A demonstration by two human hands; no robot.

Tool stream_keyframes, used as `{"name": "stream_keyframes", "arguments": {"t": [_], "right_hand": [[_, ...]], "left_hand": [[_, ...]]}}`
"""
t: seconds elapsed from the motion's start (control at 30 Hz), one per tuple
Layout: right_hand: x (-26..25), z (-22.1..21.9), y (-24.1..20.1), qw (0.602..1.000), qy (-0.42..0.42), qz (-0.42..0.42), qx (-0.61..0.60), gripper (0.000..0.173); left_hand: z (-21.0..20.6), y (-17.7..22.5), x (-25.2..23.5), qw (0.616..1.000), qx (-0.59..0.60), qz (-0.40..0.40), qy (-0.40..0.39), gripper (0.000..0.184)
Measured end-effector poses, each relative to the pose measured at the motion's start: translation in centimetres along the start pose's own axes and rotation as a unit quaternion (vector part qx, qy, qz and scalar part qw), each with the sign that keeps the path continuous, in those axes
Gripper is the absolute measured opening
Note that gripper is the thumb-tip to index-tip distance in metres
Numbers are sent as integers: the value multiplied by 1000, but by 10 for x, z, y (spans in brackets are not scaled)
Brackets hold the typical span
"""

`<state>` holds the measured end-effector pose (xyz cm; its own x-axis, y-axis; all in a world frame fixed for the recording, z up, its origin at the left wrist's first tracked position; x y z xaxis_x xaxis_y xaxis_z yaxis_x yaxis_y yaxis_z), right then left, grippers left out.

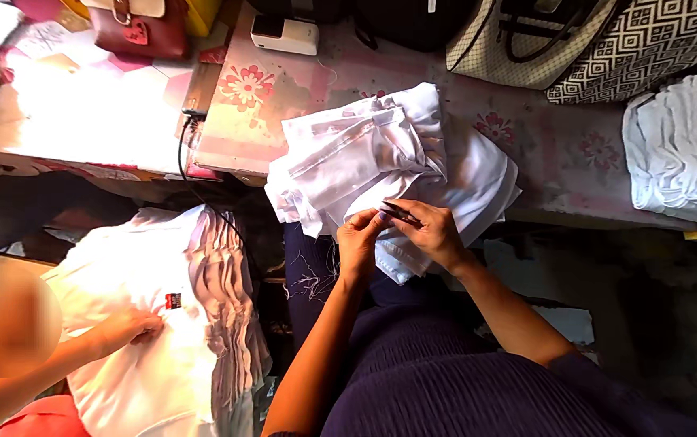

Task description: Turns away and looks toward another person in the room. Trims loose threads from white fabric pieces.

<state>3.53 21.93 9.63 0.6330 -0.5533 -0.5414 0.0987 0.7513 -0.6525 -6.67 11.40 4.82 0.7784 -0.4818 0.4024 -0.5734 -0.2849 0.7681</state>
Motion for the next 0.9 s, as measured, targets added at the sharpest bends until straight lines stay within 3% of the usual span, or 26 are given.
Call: {"name": "stream_keyframes", "arguments": {"t": [0.17,0.27,0.43,0.57,0.73,0.9], "right_hand": [[3,-11,-6,993,-39,61,90,39],[2,-11,-4,990,-27,77,116,30],[14,-16,-8,981,8,106,162,35],[16,-15,-9,973,66,147,163,21],[15,-17,-9,966,41,169,191,26],[13,-16,-3,959,91,206,170,21]], "left_hand": [[15,8,-5,969,-161,-178,-59,15],[17,9,-7,942,-222,-239,-85,11],[16,12,-6,926,-265,-250,-97,7],[15,20,-6,904,-300,-278,-126,9],[18,22,-10,913,-312,-228,-132,8],[12,27,-5,907,-338,-214,-135,8]]}}
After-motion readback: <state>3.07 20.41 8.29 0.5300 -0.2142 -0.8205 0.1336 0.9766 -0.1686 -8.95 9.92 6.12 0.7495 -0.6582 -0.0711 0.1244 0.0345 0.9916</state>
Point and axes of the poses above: each hand's wrist, its own x-axis away from the middle knuckle, its own z-axis out of the back of the hand, y = z × x, the point moved 4 cm from there along -x, towards the middle knuckle, and after that the axes turned 12 degrees about y, right-handed, at the moved point
